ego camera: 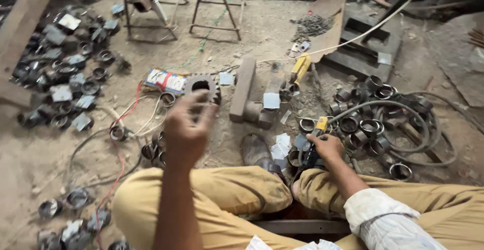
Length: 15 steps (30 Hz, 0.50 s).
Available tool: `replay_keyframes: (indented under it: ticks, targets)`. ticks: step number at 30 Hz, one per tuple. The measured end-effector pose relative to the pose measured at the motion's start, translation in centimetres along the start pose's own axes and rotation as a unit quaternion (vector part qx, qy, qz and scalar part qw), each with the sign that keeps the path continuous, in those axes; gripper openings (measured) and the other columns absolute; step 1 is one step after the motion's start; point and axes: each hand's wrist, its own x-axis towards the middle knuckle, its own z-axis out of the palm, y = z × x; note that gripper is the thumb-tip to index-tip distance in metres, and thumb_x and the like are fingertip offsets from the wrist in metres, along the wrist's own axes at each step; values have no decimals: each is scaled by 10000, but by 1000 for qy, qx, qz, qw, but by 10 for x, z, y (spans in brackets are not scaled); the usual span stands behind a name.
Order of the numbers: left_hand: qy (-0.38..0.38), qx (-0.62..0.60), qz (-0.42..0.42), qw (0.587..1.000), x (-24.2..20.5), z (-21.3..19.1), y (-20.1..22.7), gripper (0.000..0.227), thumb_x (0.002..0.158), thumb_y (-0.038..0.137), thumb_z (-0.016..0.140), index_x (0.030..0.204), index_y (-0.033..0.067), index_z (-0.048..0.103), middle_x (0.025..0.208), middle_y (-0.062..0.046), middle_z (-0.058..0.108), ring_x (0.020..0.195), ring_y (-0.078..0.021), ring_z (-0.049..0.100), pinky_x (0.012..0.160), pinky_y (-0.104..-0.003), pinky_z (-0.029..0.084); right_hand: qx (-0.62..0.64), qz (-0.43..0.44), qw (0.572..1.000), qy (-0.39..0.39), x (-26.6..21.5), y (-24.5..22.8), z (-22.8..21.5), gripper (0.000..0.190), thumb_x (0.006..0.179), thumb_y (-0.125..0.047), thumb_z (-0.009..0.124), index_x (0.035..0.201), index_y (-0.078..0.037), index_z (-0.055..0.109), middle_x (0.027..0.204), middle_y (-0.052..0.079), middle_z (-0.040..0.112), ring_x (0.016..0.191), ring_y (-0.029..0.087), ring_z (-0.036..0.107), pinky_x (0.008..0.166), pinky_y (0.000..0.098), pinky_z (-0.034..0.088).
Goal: The person sits on the floor and uses a welding torch to attach small metal plates to cylindrical metal rings. They pick up a ring, place a plate on it, weld the two pieces together, and then set the finished assembly aside. This process is repeated multiple times.
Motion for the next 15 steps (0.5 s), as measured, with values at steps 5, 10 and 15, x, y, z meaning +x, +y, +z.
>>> replay_keyframes:
  ticks: [5,10,15]
  targets:
    - [210,-97,-49,972,-51,-79,-23,280,993,165,727,1238,33,697,987,-38,730,831,-85,620,754,-240,521,88,17,996,-23,9,10,12,590,748,-536,868,1087,-56,815,998,128,787,876,236,729,804,399,548]
    - [268,72,-150,949,-126,-117,-104,238,998,256,738,1121,53,734,941,-63,753,832,-146,684,768,-312,555,430,124,876,-177,24,5,8,264,861,-204,822,1064,-79,709,942,34,704,825,211,678,758,412,581]
    - [146,179,-382,895,-211,-98,-193,358,838,292,788,1156,141,722,1012,-105,757,923,-276,716,817,-415,549,488,169,839,-168,51,0,-36,267,881,-238,799,1093,-113,693,931,22,691,816,210,680,766,425,595]
